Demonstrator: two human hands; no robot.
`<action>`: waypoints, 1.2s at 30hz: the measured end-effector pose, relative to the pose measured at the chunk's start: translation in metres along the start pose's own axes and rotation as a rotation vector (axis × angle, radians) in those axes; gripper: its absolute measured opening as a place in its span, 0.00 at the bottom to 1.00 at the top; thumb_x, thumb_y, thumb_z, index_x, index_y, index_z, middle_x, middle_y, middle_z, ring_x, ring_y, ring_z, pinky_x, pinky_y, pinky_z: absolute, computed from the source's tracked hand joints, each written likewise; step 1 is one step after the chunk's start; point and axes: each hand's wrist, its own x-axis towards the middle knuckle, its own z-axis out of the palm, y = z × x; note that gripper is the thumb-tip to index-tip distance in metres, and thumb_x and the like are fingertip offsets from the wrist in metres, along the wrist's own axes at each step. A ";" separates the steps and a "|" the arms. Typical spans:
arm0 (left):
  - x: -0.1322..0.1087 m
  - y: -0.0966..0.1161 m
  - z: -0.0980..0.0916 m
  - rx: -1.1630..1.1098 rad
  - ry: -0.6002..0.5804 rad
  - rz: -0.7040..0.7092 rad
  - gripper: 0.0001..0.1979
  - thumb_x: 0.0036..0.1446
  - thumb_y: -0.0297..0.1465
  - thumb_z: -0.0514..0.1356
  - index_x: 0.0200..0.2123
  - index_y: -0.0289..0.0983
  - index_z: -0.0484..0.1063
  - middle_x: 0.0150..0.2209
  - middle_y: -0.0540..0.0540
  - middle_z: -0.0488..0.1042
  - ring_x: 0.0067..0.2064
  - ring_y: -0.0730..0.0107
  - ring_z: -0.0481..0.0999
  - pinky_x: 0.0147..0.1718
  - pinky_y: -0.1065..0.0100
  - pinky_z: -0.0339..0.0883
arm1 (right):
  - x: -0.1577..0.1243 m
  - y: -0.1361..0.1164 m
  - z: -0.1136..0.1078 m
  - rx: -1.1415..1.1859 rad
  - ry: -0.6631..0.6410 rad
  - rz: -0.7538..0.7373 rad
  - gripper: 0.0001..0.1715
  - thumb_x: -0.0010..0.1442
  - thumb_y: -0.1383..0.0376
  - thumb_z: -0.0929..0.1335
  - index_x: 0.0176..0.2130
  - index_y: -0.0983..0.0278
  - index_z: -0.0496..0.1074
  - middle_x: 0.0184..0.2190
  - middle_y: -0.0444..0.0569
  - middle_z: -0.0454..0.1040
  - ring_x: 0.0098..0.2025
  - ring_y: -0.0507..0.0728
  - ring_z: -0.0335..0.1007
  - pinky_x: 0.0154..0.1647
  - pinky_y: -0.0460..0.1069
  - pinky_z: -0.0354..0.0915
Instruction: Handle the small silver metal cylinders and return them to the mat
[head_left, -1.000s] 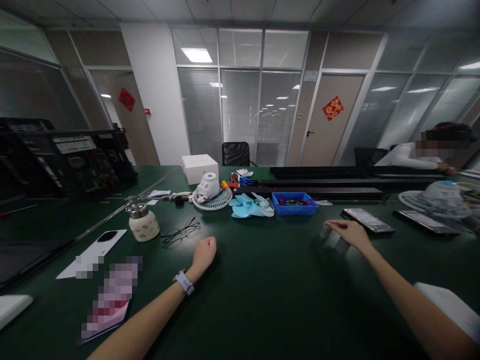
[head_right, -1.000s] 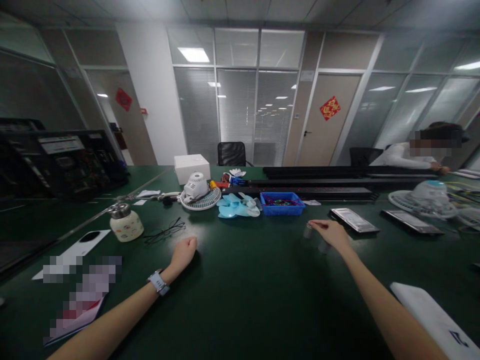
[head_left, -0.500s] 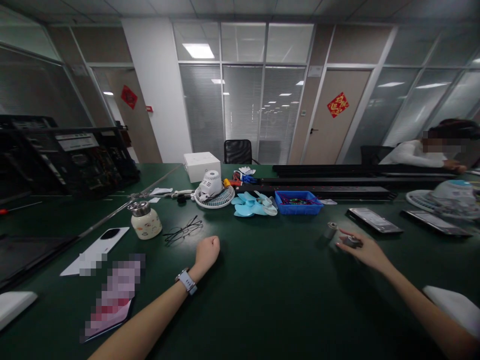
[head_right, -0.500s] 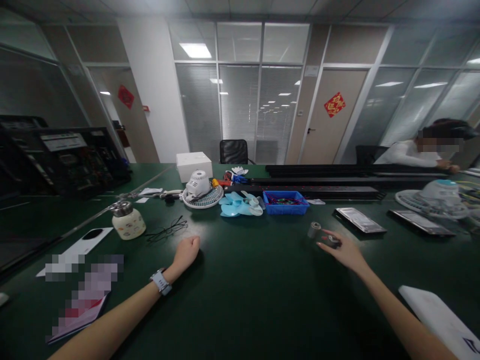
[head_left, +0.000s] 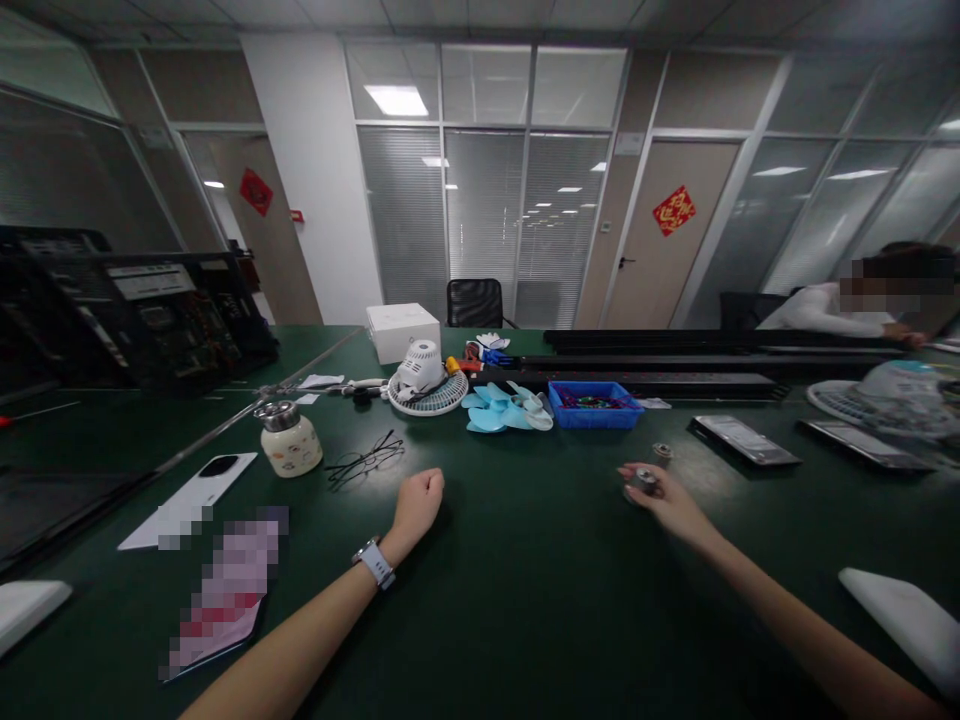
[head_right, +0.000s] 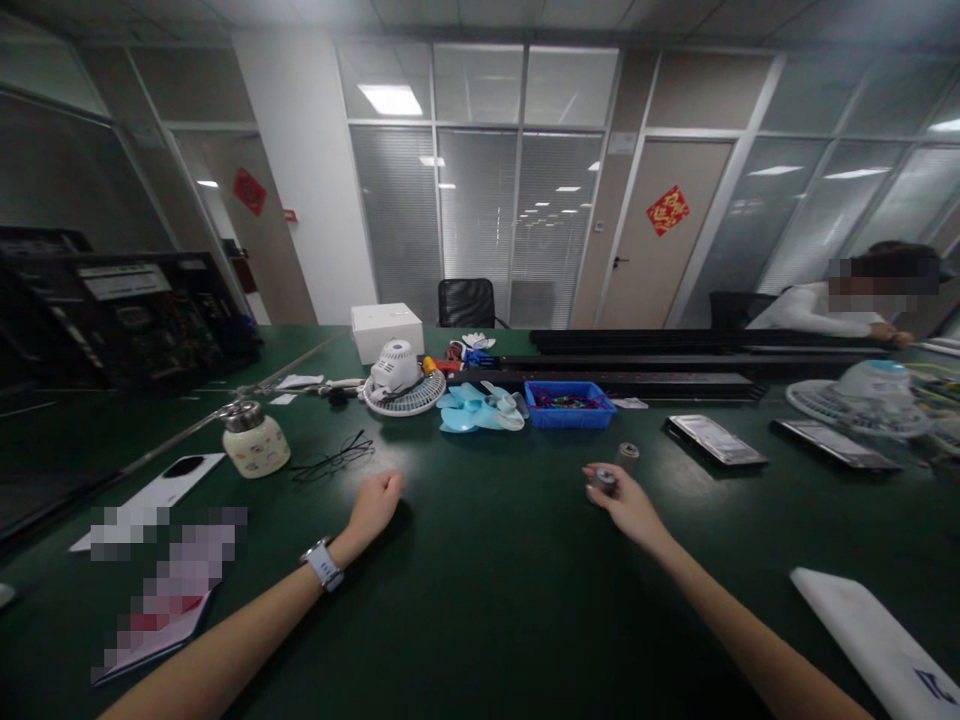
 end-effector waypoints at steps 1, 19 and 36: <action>-0.002 0.005 0.000 -0.015 -0.025 0.039 0.15 0.55 0.29 0.47 0.17 0.38 0.62 0.19 0.52 0.63 0.26 0.70 0.66 0.28 0.70 0.55 | -0.001 -0.016 0.020 0.069 -0.102 -0.038 0.21 0.49 0.59 0.69 0.45 0.62 0.69 0.46 0.54 0.76 0.47 0.60 0.73 0.46 0.57 0.70; 0.004 0.060 0.002 -0.144 -0.202 0.283 0.12 0.56 0.40 0.60 0.36 0.41 0.80 0.40 0.45 0.77 0.44 0.63 0.74 0.44 0.64 0.64 | -0.008 -0.107 0.172 0.347 -0.429 -0.326 0.22 0.51 0.61 0.72 0.46 0.64 0.71 0.41 0.49 0.76 0.42 0.57 0.71 0.44 0.53 0.67; -0.001 -0.013 -0.019 0.174 -0.144 0.159 0.14 0.54 0.44 0.59 0.37 0.45 0.81 0.33 0.46 0.79 0.39 0.60 0.71 0.38 0.63 0.61 | -0.012 -0.122 0.161 0.302 -0.435 -0.270 0.23 0.49 0.60 0.73 0.46 0.62 0.72 0.43 0.49 0.76 0.46 0.58 0.72 0.49 0.54 0.66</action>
